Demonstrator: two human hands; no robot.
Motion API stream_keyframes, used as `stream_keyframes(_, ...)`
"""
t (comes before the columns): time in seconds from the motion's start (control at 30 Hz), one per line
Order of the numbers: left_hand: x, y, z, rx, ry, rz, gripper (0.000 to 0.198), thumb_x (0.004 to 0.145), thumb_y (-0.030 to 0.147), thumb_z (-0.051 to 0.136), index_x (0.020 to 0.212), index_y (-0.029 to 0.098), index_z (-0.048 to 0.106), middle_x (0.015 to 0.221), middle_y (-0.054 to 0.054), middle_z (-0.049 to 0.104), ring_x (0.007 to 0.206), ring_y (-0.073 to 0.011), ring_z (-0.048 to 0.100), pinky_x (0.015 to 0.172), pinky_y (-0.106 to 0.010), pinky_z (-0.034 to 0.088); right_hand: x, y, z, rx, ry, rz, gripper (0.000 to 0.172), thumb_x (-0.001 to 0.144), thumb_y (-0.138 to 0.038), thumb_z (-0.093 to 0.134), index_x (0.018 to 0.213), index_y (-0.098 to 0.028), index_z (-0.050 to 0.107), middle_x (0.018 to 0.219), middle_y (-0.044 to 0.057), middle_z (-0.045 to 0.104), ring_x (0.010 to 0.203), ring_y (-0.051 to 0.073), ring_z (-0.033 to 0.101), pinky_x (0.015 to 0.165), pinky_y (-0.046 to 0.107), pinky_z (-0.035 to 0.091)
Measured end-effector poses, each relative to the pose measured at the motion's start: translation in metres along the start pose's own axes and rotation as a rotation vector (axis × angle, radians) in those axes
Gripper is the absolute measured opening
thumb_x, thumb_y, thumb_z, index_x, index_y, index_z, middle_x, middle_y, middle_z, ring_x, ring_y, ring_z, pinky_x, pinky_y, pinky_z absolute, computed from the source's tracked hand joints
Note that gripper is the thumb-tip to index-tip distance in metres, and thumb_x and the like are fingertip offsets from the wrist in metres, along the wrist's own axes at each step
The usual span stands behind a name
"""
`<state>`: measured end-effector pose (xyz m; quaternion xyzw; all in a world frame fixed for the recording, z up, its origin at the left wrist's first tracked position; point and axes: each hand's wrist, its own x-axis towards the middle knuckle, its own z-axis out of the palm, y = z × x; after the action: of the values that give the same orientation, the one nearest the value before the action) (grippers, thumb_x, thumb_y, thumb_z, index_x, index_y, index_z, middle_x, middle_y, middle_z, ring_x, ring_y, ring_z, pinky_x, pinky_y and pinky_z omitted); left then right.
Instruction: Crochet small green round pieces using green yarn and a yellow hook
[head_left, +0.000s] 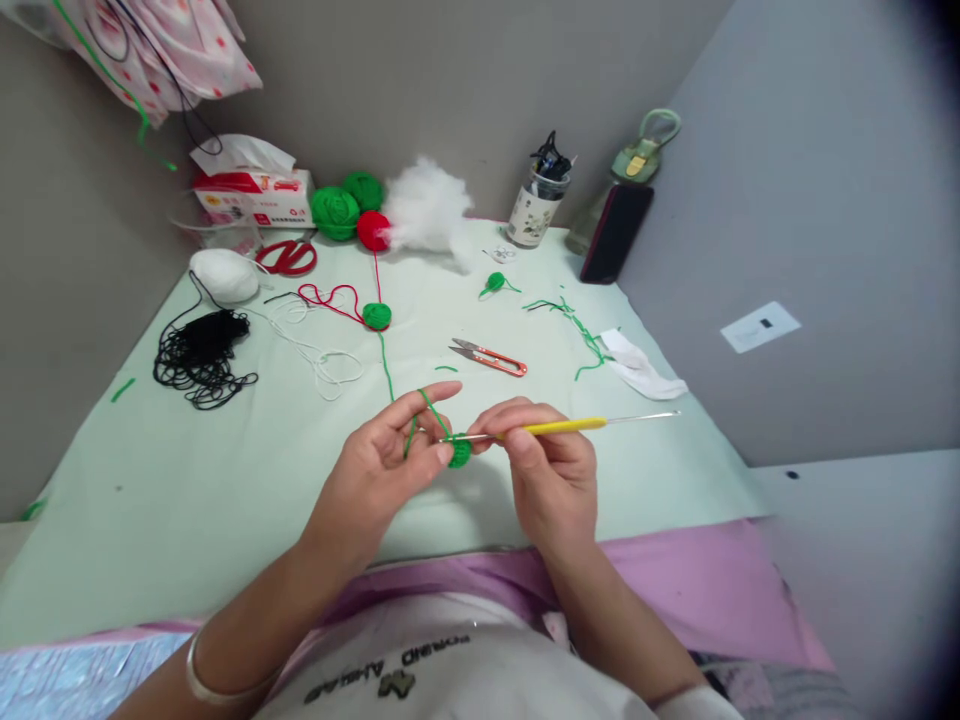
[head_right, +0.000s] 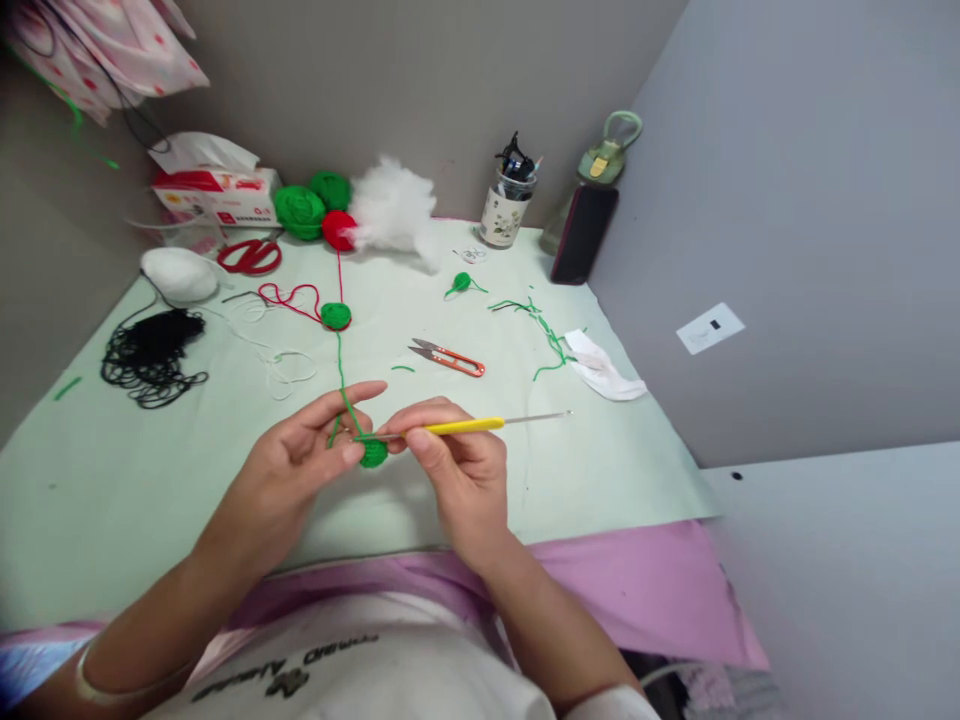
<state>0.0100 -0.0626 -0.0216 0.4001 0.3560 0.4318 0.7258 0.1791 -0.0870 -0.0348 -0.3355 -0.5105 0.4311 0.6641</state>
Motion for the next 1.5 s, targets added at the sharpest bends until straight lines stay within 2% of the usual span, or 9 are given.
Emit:
stream_keyframes(0.17,0.0,-0.001,0.004,0.037,0.026,0.064,0.046,0.085,0.023,0.085,0.129,0.032,0.075,0.089,0.004,0.064,0.085,-0.0126,0.061,0.089,-0.028,0.049,0.0,0.001,0.004,0.015,0.007,0.028,0.015,0.102,-0.027,0.067,0.104,-0.027,0.082,0.097,0.003,0.076,0.079,0.014,0.071,0.074,0.03,0.059)
stream_keyframes(0.3,0.001,0.003,-0.001,-0.034,-0.07,-0.059,0.052,0.087,0.027,0.083,0.137,0.03,0.071,0.09,0.002,0.065,0.088,-0.014,0.058,0.088,-0.028,0.047,0.003,-0.002,0.0,0.079,0.015,0.092,0.013,0.1,-0.031,0.07,0.1,-0.026,0.082,0.094,0.002,0.077,0.073,0.013,0.072,0.071,0.028,0.06)
stream_keyframes(0.47,0.001,0.004,-0.007,-0.176,-0.176,-0.205,0.05,0.082,0.031,0.082,0.131,0.023,0.077,0.09,-0.001,0.062,0.083,-0.0137,0.053,0.083,-0.027,0.046,0.008,-0.005,-0.006,0.219,0.025,0.229,0.015,0.099,-0.032,0.071,0.091,-0.024,0.081,0.082,0.0,0.074,0.063,0.009,0.068,0.064,0.023,0.059)
stream_keyframes(0.57,0.0,0.001,-0.003,-0.149,-0.136,-0.182,0.046,0.083,0.031,0.083,0.128,0.025,0.078,0.089,-0.001,0.061,0.083,-0.0137,0.054,0.084,-0.026,0.047,0.008,-0.004,-0.005,0.234,0.028,0.243,0.015,0.099,-0.033,0.071,0.09,-0.025,0.08,0.081,-0.001,0.073,0.063,0.009,0.066,0.064,0.024,0.058)
stream_keyframes(0.77,-0.002,-0.003,0.005,0.084,-0.031,0.013,0.042,0.086,0.031,0.086,0.128,0.035,0.077,0.089,0.002,0.067,0.082,-0.0123,0.059,0.082,-0.024,0.049,0.002,-0.001,0.003,-0.093,0.008,0.011,0.014,0.101,-0.028,0.069,0.102,-0.03,0.083,0.097,0.003,0.079,0.094,0.018,0.072,0.083,0.032,0.058)
stream_keyframes(0.9,-0.002,0.001,-0.002,0.111,-0.099,0.005,0.036,0.091,0.035,0.081,0.126,0.031,0.078,0.1,-0.002,0.073,0.097,-0.0177,0.066,0.091,-0.03,0.05,0.004,0.0,0.002,0.021,0.041,0.086,0.014,0.102,-0.031,0.068,0.099,-0.029,0.081,0.094,0.002,0.078,0.086,0.016,0.071,0.076,0.031,0.056)
stream_keyframes(1.1,-0.005,0.004,-0.004,0.165,-0.056,0.009,0.037,0.088,0.028,0.083,0.125,0.032,0.077,0.092,0.001,0.066,0.093,-0.0169,0.063,0.093,-0.032,0.049,0.009,-0.002,0.003,0.179,0.026,0.201,0.017,0.102,-0.035,0.067,0.093,-0.025,0.078,0.086,0.001,0.076,0.076,0.013,0.068,0.071,0.027,0.053)
stream_keyframes(1.3,-0.008,0.008,-0.001,0.325,0.021,0.047,0.036,0.087,0.02,0.078,0.119,0.035,0.079,0.089,0.002,0.061,0.093,-0.0167,0.059,0.089,-0.03,0.046,0.007,-0.005,-0.002,0.09,-0.01,0.174,0.019,0.104,-0.037,0.063,0.095,-0.025,0.074,0.084,0.001,0.076,0.078,0.016,0.07,0.071,0.031,0.055)
stream_keyframes(1.5,-0.008,0.012,0.0,0.397,0.07,0.059,0.034,0.085,0.021,0.079,0.117,0.033,0.08,0.088,0.001,0.062,0.094,-0.0192,0.061,0.093,-0.033,0.047,0.005,-0.01,-0.006,-0.097,-0.063,0.048,0.019,0.107,-0.029,0.057,0.101,-0.026,0.075,0.092,0.003,0.078,0.084,0.018,0.073,0.076,0.034,0.058)
